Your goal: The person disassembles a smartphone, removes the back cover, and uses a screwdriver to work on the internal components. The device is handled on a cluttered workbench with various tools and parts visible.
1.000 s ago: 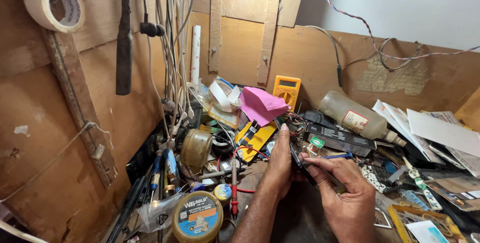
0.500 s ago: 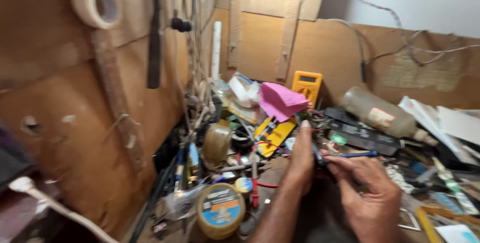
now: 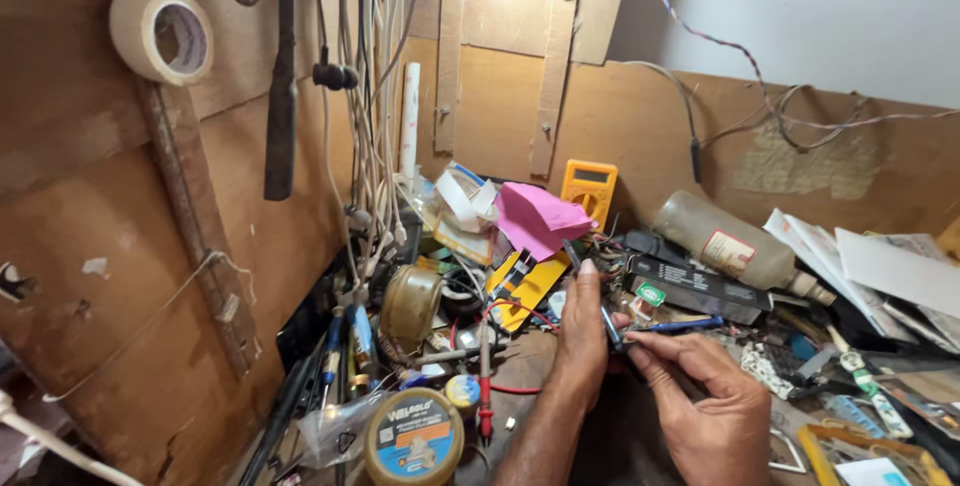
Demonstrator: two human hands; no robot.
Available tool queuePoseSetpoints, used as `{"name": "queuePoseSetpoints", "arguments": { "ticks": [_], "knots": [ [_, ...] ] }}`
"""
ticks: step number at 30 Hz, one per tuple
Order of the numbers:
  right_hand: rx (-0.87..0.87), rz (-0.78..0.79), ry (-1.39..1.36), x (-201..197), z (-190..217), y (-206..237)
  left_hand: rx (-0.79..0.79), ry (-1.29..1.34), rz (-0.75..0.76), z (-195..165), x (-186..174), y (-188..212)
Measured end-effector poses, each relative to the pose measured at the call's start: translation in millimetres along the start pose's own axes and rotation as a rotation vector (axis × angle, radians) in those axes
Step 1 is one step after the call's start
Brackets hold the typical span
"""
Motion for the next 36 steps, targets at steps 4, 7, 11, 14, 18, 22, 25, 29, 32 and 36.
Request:
{"name": "queuePoseSetpoints", "arguments": {
  "ticks": [4, 7, 11, 14, 18, 22, 25, 29, 32, 36],
  "knots": [
    [0.034, 0.027, -0.013, -2, -7, 0, 0.050, -0.047, -0.020, -9, 3, 6],
    [0.024, 0.029, -0.020, -3, -9, -1, 0.070, -0.112, -0.042, -20, 4, 16],
    [0.033, 0.038, 0.000, -2, -10, -2, 0.181, -0.241, -0.100, -37, 8, 29],
    [0.087, 0.060, 0.017, -2, -11, -1, 0.206, -0.307, -0.141, -46, 10, 37],
    [0.174, 0.091, 0.025, -2, -15, -2, 0.220, -0.293, -0.132, -56, 13, 43],
    [0.285, 0.126, -0.027, -2, -25, -1, 0.190, -0.292, -0.130, -57, 14, 46],
    [0.459, 0.136, -0.090, 0, -39, 4, 0.179, -0.360, -0.147, -51, 12, 42],
    [0.471, 0.126, -0.214, 1, -58, 10, 0.433, -0.506, -0.192, -43, 9, 39],
    [0.598, 0.134, -0.295, 2, -73, 13, 0.547, -0.543, -0.192, -43, 10, 37],
    [0.630, 0.124, -0.310, 5, -76, 14, 0.187, -0.399, -0.143, -40, 11, 38]
  ]
}}
Point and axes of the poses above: each hand's wrist, its own y-axis away from the middle knuckle, its own x-axis out of the palm, z = x × y, the point moved 3 cm from there along -y, towards the middle knuckle, and after that the axes turned 7 degrees about -x, right-handed, at the moved point
